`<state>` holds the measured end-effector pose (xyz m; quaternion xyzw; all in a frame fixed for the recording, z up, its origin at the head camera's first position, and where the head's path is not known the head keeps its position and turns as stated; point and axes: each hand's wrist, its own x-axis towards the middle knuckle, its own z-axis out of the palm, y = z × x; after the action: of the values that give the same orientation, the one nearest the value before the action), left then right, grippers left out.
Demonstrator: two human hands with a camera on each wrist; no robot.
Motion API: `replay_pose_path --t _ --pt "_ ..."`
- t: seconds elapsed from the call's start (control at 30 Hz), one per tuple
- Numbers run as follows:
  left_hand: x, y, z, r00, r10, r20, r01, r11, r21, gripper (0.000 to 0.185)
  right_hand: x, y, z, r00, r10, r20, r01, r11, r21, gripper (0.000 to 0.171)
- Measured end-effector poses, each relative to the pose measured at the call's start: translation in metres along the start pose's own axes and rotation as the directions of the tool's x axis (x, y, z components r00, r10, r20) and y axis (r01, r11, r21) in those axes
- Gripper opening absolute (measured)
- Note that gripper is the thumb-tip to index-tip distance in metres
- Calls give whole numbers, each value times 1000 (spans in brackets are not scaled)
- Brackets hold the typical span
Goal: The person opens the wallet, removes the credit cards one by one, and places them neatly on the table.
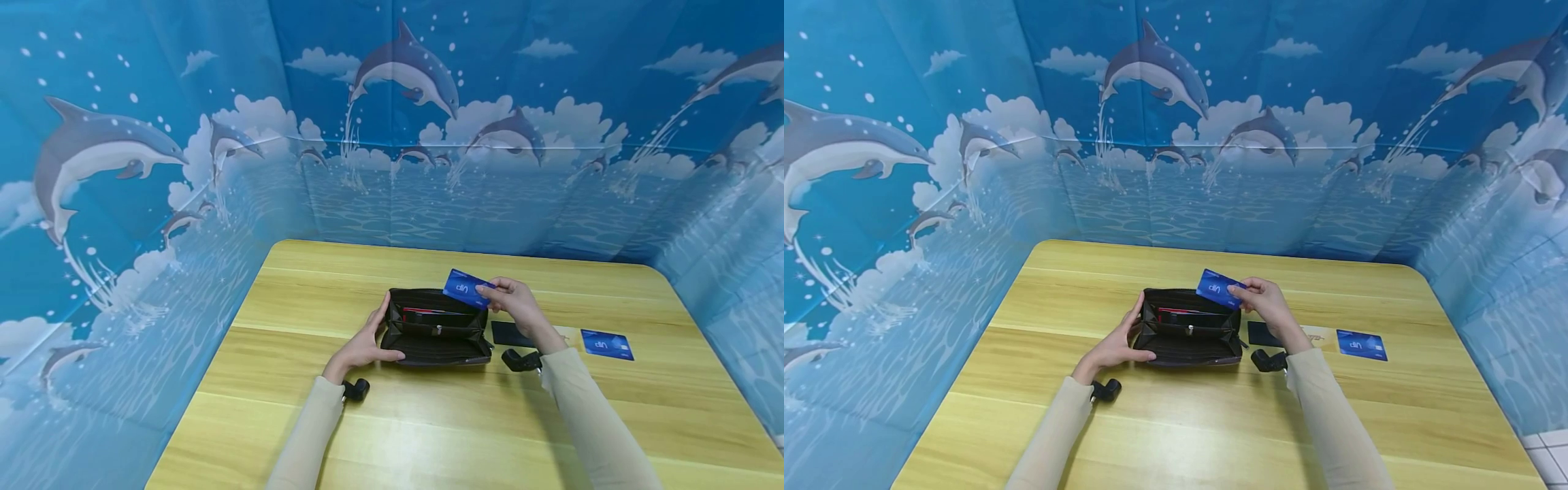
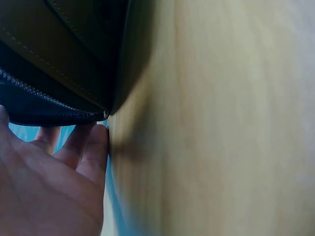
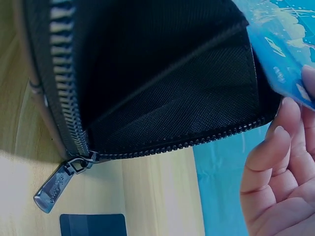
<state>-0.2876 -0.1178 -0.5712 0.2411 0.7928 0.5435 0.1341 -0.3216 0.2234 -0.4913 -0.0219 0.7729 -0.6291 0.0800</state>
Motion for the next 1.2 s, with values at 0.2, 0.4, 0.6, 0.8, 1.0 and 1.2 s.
replay_pose_path --t 0.2,0.4,0.6,0.8,1.0,1.2 --pt "0 1 0 1000 -6 1 6 1000 -7 117 -2 0 -1 1000 11 -25 -11 1000 14 40" --pt "0 0 1 1000 -7 0 7 1000 3 117 -4 0 -2 998 23 -57 -19 998 62 39" --pt "0 0 1 1000 11 0 -11 1000 4 117 -5 2 -4 997 39 -61 -30 989 142 34" --pt "1 0 1 1000 7 1 -7 1000 0 118 -6 4 -8 998 44 -48 -33 978 204 31" --pt "0 0 1 1000 6 2 -6 1000 -10 117 -7 5 -11 998 49 -47 -37 976 215 27" --pt "0 0 0 1000 2 1 -2 1000 -17 117 -10 5 -13 999 41 -35 -33 975 218 24"
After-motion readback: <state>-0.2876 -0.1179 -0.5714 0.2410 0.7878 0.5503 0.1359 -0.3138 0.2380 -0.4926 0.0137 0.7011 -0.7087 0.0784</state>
